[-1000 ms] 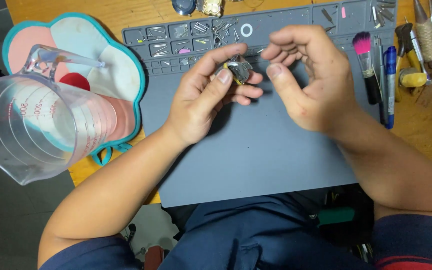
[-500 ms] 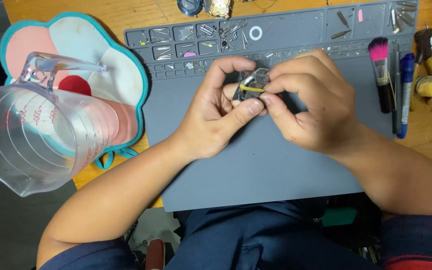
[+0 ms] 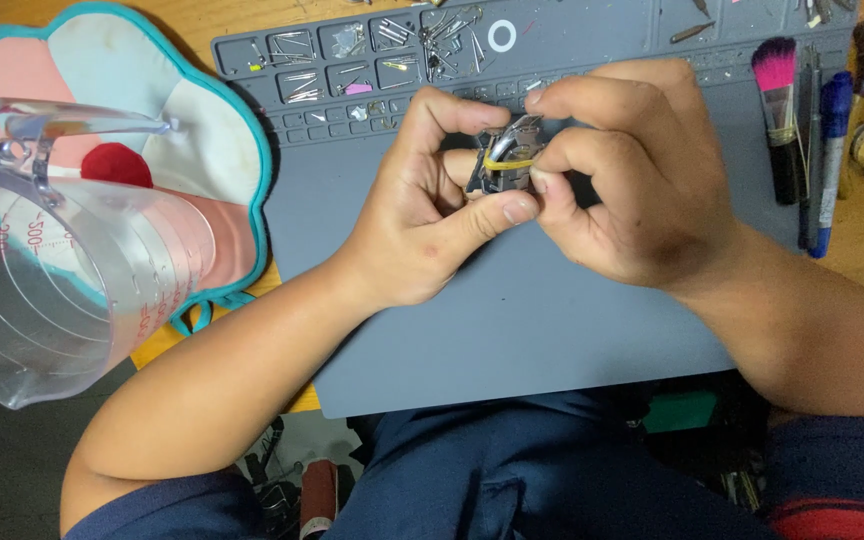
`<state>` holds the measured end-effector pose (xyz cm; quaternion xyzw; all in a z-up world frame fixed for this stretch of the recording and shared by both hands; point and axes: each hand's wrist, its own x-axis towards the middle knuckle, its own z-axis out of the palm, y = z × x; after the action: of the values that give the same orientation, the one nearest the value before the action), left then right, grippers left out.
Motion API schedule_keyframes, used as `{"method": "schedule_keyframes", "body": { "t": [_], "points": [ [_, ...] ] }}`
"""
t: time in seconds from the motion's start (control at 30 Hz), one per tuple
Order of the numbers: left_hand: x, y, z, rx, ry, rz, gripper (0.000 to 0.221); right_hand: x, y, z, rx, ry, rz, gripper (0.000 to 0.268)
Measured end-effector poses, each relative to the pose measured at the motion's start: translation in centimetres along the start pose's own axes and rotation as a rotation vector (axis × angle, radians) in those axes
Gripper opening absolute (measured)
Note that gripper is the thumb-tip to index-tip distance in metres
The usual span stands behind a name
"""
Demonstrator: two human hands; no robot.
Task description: Securing watch components together by wrapping small rubber bands around them on a repair mat, using a small wooden stick for precision.
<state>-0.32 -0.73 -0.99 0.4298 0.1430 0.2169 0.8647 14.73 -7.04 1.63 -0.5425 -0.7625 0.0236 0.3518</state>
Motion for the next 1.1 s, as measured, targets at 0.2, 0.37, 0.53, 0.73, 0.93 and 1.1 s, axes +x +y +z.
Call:
{"method": "schedule_keyframes", "body": {
  "t": [0.2,0.37,0.53,0.73,0.93,1.1],
  "points": [
    [0.0,-0.1,0.2,-0.006,-0.006,-0.011,0.034,-0.2,0.3,-0.1,-0.054,-0.001,-0.045,0.016],
    [-0.1,-0.1,0.6,0.069,0.052,0.064,0.033,-0.2,0.2,0.0,-0.006,0.015,-0.025,0.022],
    [-0.1,0.4,1.0,0.127,0.065,0.090,0.030,-0.9,0.3,0.4,0.063,0.075,-0.010,0.019],
    [-0.3,0.4,1.1,0.132,0.057,0.093,0.028,-3.0,0.9,0.7,-0.044,0.138,-0.013,0.013],
    [-0.5,0.3,1.3,0.128,0.086,0.090,0.029,-2.5,0.4,0.1,-0.004,0.101,-0.151,0.010],
    [-0.2,0.5,0.9,0.063,0.075,0.031,0.031,-2.8,-0.2,0.3,-0.097,0.061,0.062,0.013]
  ]
}}
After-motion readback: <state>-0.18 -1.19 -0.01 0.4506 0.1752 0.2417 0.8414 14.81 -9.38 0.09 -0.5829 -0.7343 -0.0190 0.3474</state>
